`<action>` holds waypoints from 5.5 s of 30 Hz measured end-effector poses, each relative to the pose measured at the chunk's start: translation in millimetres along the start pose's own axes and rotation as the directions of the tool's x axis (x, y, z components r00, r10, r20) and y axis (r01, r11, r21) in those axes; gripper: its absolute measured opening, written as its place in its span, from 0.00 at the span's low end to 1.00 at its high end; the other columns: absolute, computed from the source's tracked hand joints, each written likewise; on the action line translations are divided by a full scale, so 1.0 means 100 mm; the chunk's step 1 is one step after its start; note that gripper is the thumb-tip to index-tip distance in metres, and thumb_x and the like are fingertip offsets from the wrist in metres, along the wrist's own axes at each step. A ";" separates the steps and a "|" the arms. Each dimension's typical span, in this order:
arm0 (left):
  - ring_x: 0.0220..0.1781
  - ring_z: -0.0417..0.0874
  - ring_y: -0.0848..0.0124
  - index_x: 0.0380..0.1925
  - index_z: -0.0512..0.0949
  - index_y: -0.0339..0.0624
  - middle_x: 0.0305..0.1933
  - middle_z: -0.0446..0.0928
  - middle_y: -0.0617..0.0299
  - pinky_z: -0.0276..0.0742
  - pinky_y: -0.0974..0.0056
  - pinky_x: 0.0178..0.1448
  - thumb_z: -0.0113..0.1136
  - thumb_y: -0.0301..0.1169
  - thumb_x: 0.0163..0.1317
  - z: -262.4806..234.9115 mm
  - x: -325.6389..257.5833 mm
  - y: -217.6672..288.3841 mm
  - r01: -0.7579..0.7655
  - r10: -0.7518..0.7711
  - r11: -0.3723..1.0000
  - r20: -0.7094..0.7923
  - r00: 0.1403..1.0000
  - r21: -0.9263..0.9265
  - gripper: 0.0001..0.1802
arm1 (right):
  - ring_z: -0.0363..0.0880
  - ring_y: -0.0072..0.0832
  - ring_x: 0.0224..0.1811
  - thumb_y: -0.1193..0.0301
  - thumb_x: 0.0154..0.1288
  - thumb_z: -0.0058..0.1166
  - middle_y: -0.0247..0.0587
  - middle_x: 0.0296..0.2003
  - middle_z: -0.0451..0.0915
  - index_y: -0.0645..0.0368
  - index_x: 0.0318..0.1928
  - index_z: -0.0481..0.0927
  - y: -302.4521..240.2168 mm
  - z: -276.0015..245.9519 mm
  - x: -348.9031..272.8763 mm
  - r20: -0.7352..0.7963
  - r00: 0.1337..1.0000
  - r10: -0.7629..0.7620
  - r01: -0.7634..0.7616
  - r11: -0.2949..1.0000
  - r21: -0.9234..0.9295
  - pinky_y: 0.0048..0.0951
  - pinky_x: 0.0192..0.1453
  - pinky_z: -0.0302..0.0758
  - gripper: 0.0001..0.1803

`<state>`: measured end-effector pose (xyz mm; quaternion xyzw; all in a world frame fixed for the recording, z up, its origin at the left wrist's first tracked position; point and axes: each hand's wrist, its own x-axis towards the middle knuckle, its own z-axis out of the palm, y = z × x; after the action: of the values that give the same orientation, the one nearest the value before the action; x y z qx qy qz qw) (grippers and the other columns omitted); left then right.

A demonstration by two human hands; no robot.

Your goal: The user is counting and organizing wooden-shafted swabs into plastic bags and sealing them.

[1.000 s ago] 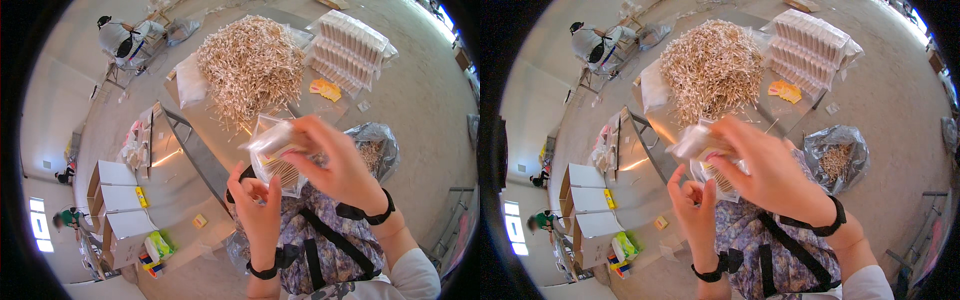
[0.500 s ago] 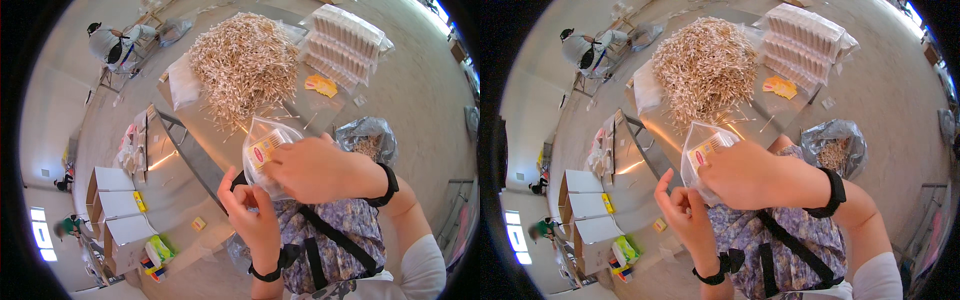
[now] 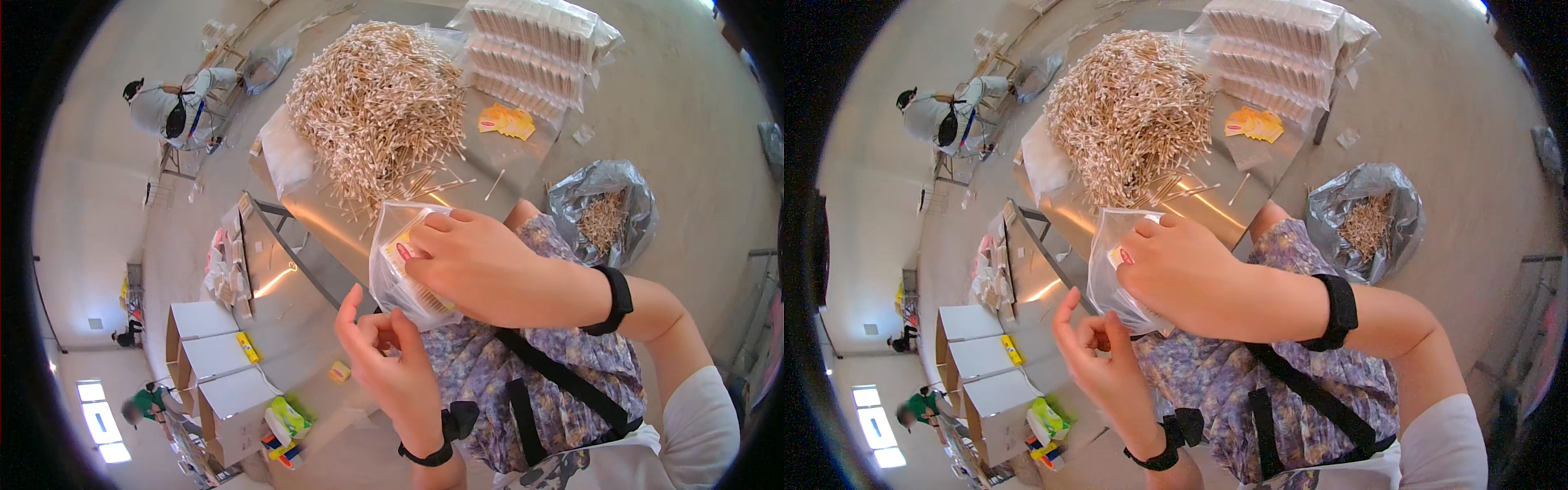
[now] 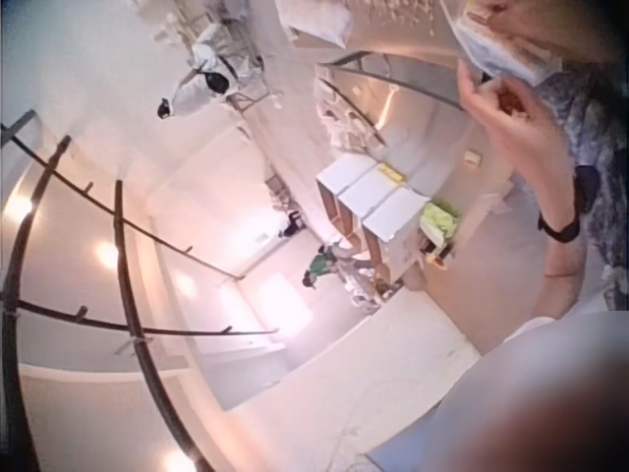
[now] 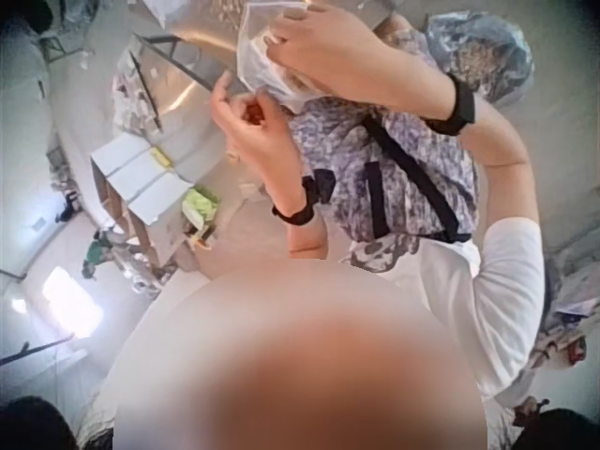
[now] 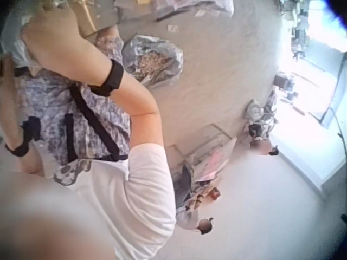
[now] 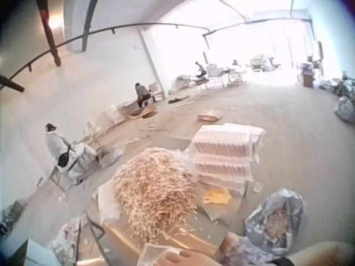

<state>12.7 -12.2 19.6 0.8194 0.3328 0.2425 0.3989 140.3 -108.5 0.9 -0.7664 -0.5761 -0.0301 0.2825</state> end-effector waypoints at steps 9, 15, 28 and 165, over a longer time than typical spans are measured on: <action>0.40 0.81 0.63 0.42 0.80 0.34 0.41 0.79 0.55 0.78 0.65 0.44 0.60 0.15 0.57 0.12 0.24 0.24 -0.629 0.572 0.748 0.274 0.773 0.212 0.12 | 0.80 0.41 0.36 0.72 0.56 0.60 0.42 0.33 0.80 0.58 0.39 0.78 0.10 -0.22 -0.19 -0.432 0.816 0.383 -0.246 0.908 0.339 0.38 0.37 0.74 0.10; 0.35 0.81 0.69 0.40 0.79 0.31 0.38 0.77 0.57 0.77 0.67 0.38 0.59 0.14 0.58 0.34 0.53 0.28 -0.356 0.189 0.922 0.622 0.759 0.154 0.10 | 0.78 0.45 0.24 0.76 0.61 0.56 0.43 0.23 0.78 0.55 0.51 0.72 0.22 0.15 -0.40 -0.264 0.790 0.553 -0.335 0.752 0.568 0.40 0.28 0.72 0.17; 0.57 0.70 0.58 0.56 0.68 0.35 0.56 0.69 0.50 0.67 0.60 0.62 0.63 0.22 0.57 0.27 0.35 -0.13 -0.299 0.098 0.888 0.491 0.866 0.349 0.26 | 0.79 0.39 0.21 0.70 0.62 0.55 0.37 0.19 0.76 0.52 0.49 0.73 -0.05 0.55 -0.18 -0.242 0.717 0.653 -0.158 0.491 0.857 0.41 0.23 0.72 0.14; 0.47 0.82 0.62 0.32 0.82 0.35 0.41 0.82 0.56 0.75 0.62 0.52 0.67 0.25 0.57 -0.25 0.45 -0.63 -0.509 0.480 0.852 0.206 0.853 0.125 0.05 | 0.77 0.21 0.50 0.71 0.68 0.60 0.34 0.49 0.78 0.59 0.60 0.73 0.14 0.74 -0.48 -0.117 0.738 0.664 -0.009 0.184 0.983 0.26 0.56 0.74 0.22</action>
<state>3.9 62.0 -11.9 0.9265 0.0956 0.2374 0.2757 116.2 -117.6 -84.9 -0.5093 -0.1741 0.1757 0.8243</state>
